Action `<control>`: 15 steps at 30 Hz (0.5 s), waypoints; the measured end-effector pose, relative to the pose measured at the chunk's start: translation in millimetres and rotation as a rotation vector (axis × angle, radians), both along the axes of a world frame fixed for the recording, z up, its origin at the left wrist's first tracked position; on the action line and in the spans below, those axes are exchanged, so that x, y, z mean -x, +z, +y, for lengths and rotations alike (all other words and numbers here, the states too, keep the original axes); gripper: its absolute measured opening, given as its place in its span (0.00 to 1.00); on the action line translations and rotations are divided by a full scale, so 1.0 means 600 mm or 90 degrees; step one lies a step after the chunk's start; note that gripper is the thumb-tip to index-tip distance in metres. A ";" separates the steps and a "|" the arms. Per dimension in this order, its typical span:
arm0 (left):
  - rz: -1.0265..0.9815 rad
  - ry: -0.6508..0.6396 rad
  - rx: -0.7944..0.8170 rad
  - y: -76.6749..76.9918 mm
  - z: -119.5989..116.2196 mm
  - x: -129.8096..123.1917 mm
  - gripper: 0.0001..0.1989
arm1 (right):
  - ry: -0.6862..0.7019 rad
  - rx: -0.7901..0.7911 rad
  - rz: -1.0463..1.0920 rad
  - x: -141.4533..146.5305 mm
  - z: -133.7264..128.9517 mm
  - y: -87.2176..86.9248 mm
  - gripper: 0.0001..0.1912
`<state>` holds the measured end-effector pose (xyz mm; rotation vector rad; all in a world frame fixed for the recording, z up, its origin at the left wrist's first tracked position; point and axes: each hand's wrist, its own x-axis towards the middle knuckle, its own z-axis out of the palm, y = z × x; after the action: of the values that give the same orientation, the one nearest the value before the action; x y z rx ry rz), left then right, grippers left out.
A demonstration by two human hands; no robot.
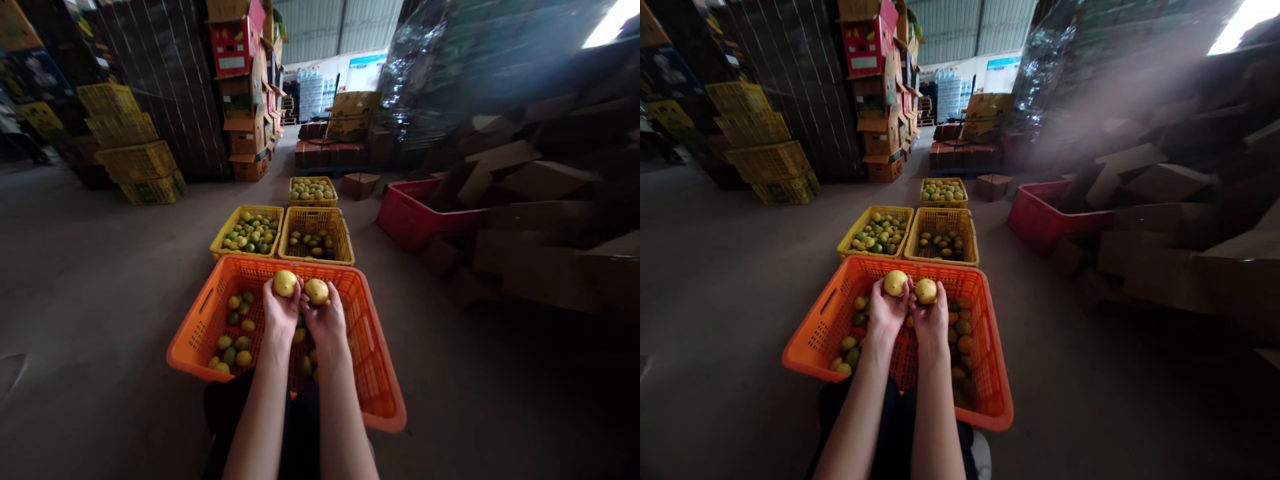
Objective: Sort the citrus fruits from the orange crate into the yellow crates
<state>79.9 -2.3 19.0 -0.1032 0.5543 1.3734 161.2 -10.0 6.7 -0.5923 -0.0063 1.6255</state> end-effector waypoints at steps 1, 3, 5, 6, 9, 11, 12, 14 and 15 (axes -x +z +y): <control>0.003 -0.001 0.001 0.000 0.000 0.001 0.13 | 0.005 0.004 0.006 0.001 0.000 0.002 0.16; 0.002 -0.002 -0.002 0.001 0.001 0.004 0.13 | 0.019 0.009 0.008 0.003 0.000 0.004 0.18; 0.004 -0.002 -0.006 0.001 0.002 0.006 0.13 | 0.029 0.009 0.000 0.003 0.002 0.001 0.17; 0.010 0.002 -0.008 0.000 0.003 0.006 0.13 | 0.033 0.005 -0.012 0.003 0.003 -0.001 0.16; 0.090 0.063 -0.012 -0.005 0.005 0.003 0.11 | 0.009 -0.032 -0.109 0.005 0.003 -0.007 0.13; 0.228 0.163 -0.030 -0.008 0.005 0.000 0.11 | -0.082 -0.069 -0.240 0.009 0.000 -0.007 0.17; 0.314 0.220 -0.056 -0.009 0.004 0.000 0.16 | -0.140 -0.092 -0.321 0.012 -0.002 -0.007 0.20; 0.473 0.303 -0.150 -0.009 0.002 0.001 0.25 | -0.232 -0.145 -0.486 0.017 -0.007 -0.004 0.27; 0.533 0.321 -0.207 -0.008 0.000 0.003 0.27 | -0.257 -0.173 -0.555 0.020 -0.009 -0.002 0.28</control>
<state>78.0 -2.5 14.0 0.6661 1.0291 1.9766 149.2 -15.6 5.6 -0.9728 -0.6930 0.8616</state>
